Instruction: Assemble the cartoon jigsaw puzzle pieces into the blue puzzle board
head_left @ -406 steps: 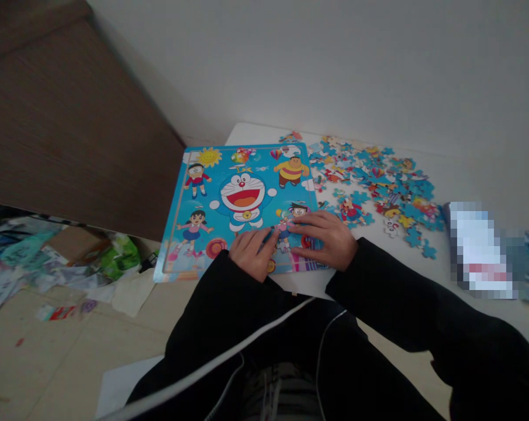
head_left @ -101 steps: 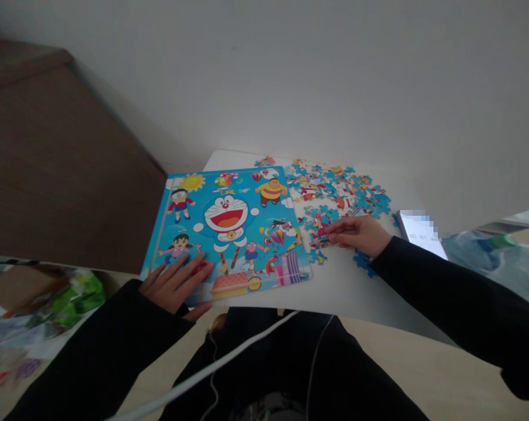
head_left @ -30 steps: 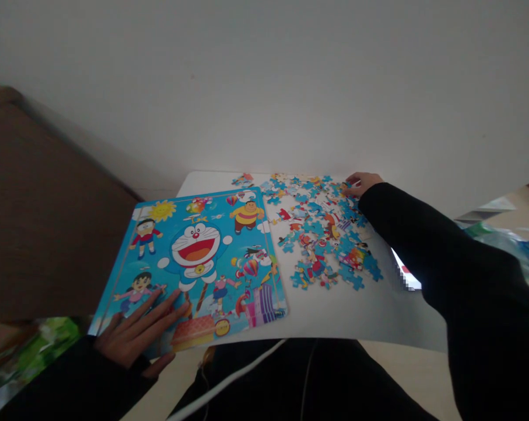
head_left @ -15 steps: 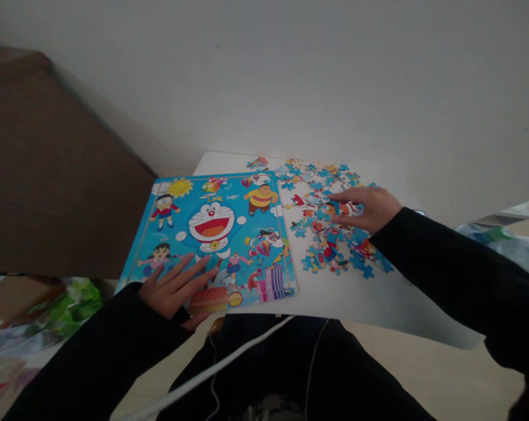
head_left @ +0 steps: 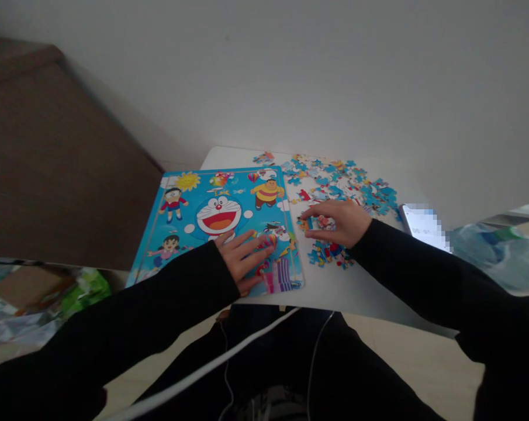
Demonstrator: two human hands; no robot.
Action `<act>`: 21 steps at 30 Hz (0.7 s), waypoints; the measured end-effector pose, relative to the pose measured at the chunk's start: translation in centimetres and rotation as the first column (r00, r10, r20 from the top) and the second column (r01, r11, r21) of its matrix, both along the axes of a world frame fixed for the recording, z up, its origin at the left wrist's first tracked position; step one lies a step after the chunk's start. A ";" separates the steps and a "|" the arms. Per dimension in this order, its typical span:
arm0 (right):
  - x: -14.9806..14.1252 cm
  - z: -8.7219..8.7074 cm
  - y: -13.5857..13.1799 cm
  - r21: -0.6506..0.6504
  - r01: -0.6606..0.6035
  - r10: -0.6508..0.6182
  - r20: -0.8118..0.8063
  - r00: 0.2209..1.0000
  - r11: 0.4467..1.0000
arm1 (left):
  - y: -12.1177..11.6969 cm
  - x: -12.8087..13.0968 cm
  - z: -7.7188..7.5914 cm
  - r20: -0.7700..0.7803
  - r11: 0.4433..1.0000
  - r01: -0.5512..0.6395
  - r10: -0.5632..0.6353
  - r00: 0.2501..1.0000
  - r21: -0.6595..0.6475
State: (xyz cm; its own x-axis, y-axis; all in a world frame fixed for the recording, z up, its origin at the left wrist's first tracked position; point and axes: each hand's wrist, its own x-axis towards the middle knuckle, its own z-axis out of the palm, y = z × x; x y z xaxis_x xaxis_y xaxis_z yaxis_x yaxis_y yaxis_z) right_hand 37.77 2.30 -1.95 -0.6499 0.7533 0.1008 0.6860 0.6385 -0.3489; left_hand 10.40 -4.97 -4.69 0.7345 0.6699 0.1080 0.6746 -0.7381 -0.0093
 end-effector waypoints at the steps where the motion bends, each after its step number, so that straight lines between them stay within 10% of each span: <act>1: -0.3 -0.1 0.0 0.004 -0.011 0.011 -0.014 1.000 1.000 | 0.5 0.6 -0.1 -0.011 1.000 0.005 -0.005 1.000 -0.014; 21: -3.7 -5.6 -0.6 0.089 -0.193 0.204 -0.139 0.969 0.977 | 4.1 -0.3 -3.9 0.409 0.989 0.057 -0.108 0.906 0.135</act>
State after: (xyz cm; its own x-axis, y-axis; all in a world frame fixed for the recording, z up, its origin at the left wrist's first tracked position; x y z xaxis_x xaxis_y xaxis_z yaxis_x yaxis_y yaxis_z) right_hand 34.08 1.69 -7.52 -0.7597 0.5973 0.2571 0.4875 0.7848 -0.3826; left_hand 10.12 -0.86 -8.62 0.6589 0.5725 0.4879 0.5728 -0.8023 0.1680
